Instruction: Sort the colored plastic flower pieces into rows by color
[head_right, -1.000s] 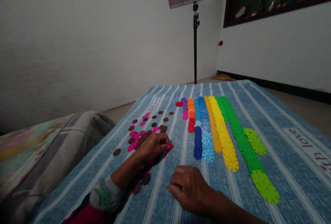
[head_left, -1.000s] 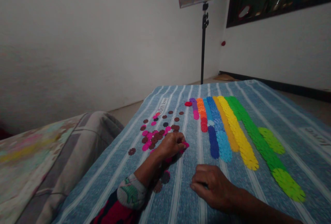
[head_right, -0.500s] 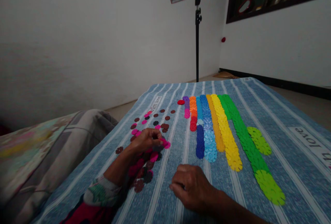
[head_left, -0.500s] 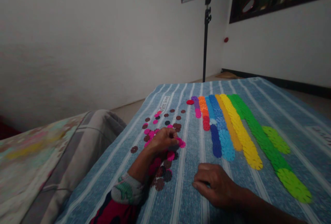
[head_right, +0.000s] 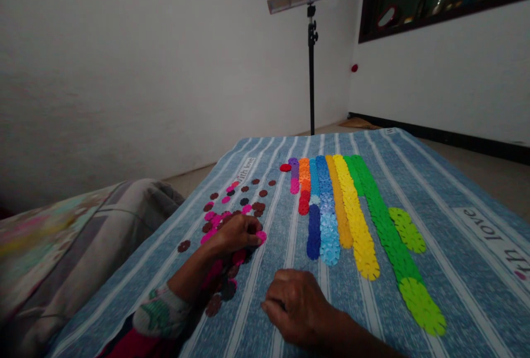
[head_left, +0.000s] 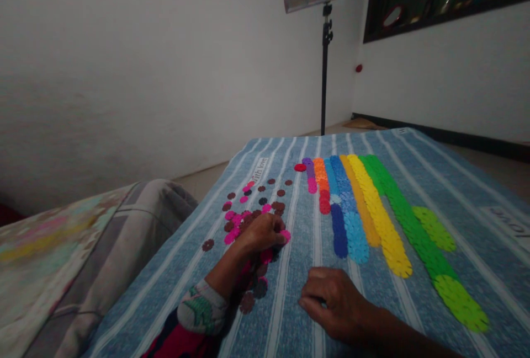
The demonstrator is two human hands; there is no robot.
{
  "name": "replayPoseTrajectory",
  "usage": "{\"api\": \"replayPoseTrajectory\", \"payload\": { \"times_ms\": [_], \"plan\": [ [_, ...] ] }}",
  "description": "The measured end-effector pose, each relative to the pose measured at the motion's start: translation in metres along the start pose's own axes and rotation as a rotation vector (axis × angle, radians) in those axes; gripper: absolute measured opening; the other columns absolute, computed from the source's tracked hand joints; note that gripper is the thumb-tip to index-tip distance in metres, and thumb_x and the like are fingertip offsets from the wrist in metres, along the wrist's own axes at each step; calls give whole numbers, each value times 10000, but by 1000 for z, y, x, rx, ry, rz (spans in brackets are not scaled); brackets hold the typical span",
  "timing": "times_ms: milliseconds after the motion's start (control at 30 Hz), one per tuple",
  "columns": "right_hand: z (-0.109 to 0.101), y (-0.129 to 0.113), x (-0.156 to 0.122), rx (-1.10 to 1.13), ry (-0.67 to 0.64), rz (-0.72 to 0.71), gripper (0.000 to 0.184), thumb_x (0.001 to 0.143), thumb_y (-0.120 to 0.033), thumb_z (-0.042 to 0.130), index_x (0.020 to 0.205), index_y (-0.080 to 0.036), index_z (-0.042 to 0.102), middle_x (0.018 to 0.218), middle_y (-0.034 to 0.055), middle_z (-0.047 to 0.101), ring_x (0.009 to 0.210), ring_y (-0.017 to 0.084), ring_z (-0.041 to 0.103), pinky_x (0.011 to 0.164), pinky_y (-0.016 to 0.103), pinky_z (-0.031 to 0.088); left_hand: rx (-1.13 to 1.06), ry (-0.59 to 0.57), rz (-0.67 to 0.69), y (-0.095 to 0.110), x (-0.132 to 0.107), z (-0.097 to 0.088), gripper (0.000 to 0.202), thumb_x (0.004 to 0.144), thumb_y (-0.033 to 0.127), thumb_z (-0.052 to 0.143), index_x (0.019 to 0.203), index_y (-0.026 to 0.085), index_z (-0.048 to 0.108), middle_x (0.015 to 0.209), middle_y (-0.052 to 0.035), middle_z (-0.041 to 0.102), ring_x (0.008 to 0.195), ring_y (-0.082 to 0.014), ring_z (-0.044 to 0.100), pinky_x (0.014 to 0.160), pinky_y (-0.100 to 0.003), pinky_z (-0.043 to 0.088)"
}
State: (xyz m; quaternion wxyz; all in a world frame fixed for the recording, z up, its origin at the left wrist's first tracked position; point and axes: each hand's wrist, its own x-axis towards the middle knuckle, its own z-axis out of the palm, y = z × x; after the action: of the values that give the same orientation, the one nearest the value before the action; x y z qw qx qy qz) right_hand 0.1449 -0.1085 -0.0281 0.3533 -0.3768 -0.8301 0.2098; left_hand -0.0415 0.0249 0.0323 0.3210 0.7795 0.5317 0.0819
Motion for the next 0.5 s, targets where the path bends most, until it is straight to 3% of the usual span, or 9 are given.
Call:
{"api": "replayPoseTrajectory", "payload": {
  "times_ms": [267, 433, 500],
  "plan": [
    [7, 3, -1, 7, 11, 33, 256, 813, -192, 573, 562, -172, 525, 606, -9, 551, 583, 89, 490, 556, 245, 277, -302, 3, -20, -3, 18, 7, 179, 568, 236, 705, 605, 162, 547, 569, 29, 573, 517, -90, 497, 492, -208, 361],
    [10, 4, 0, 34, 35, 24, 232, 783, -166, 580, 559, -169, 519, 590, -15, 540, 563, 82, 482, 546, 246, 265, -286, 118, 35, 11, 67, 13, 204, 576, 230, 707, 577, 169, 513, 527, 39, 545, 504, -93, 503, 495, -209, 363],
    [12, 6, 1, 42, 42, 29, 237, 774, -170, 589, 551, -168, 512, 584, -13, 538, 562, 84, 487, 538, 245, 261, -219, 231, 50, 21, 89, 16, 189, 580, 213, 703, 575, 168, 520, 528, 50, 525, 517, -90, 499, 503, -204, 357]
  ]
}}
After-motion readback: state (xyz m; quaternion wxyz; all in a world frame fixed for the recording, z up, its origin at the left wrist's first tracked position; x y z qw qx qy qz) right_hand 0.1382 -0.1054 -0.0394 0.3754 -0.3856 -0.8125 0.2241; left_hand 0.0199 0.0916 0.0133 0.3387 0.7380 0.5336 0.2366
